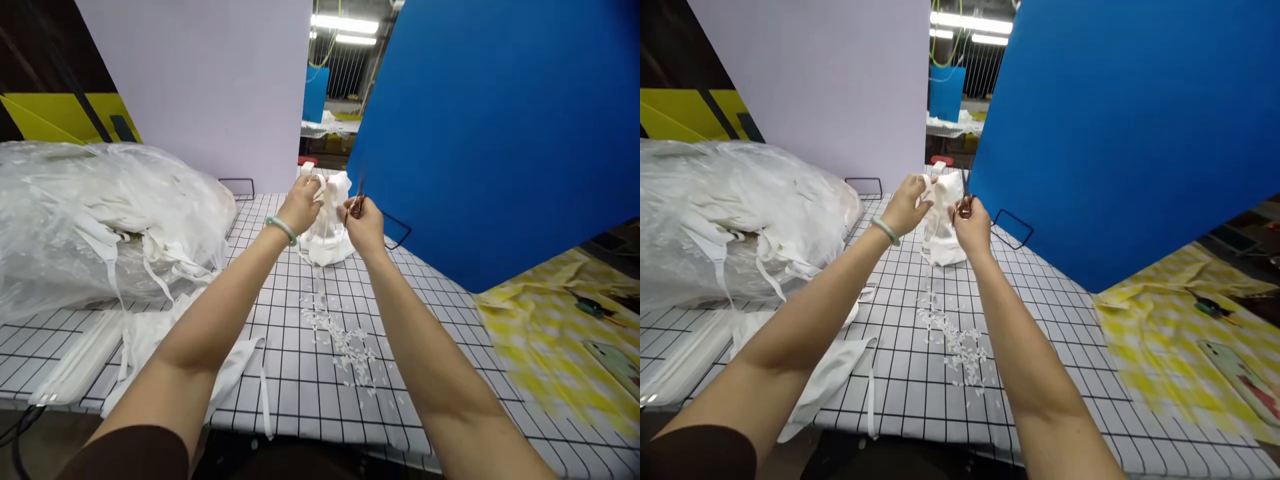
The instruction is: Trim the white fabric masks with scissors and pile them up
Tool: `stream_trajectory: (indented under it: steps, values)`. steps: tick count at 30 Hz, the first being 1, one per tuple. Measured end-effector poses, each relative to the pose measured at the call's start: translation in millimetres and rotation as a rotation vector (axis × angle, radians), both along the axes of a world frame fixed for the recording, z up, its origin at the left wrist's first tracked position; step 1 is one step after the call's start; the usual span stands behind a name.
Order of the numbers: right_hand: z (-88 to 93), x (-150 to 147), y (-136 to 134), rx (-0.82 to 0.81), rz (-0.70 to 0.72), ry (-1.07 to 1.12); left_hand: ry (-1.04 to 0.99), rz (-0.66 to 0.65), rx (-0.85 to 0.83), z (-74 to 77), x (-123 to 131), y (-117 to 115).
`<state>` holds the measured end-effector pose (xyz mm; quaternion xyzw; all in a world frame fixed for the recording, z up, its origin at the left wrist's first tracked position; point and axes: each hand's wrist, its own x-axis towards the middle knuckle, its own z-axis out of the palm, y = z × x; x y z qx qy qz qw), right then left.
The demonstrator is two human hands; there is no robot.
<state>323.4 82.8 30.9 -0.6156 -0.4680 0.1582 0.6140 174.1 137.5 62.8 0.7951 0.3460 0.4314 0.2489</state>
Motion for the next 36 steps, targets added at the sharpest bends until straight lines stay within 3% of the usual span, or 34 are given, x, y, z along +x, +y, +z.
stream_trajectory:
  steps: [1, 3, 4, 8, 10, 12, 15, 18, 21, 25, 28, 30, 36]
  values:
    - [-6.8, 7, 3, -0.058, -0.009, -0.003, 0.027, 0.019, -0.032, -9.2, 3, 1]
    - [-27.8, 9, -10, -0.18, 0.047, 0.018, 0.038, 0.041, -0.112, -37.6, -3, -17]
    - [-40.4, 3, -24, -0.236, 0.106, 0.038, 0.025, 0.036, -0.156, -54.5, -9, -35]
    - [-85.5, -40, -102, -0.473, 0.406, 0.06, -0.128, -0.169, -0.601, -115.1, -29, -118]
    - [-99.0, -57, -138, -0.56, 0.437, -0.05, -0.144, -0.181, -0.629, -133.9, -31, -150]
    - [-108.7, -65, -163, -0.573, 0.405, -0.166, -0.13, -0.141, -0.549, -144.4, -33, -172]
    - [-122.0, -64, -185, -0.512, 0.384, -0.241, -0.068, -0.154, -0.486, -147.6, -44, -197]
    - [-134.0, -63, -189, -0.551, 0.355, -0.205, -0.069, -0.173, -0.468, -143.7, -72, -219]
    - [-141.4, -79, -175, -0.602, 0.369, -0.137, -0.178, -0.007, -0.503, -145.9, -105, -237]
    - [-144.1, -121, -138, -0.567, 0.434, -0.248, -0.231, 0.228, -0.661, -160.9, -136, -245]
    - [-139.2, -141, -120, -0.536, 0.468, -0.297, -0.222, 0.218, -0.773, -167.4, -144, -244]
    - [-131.4, -142, -123, -0.553, 0.486, -0.266, -0.255, 0.221, -0.834, -167.0, -143, -244]
    - [-98.1, -128, -180, -0.556, 0.576, 0.023, -0.677, 0.13, -1.001, -153.5, -118, -239]
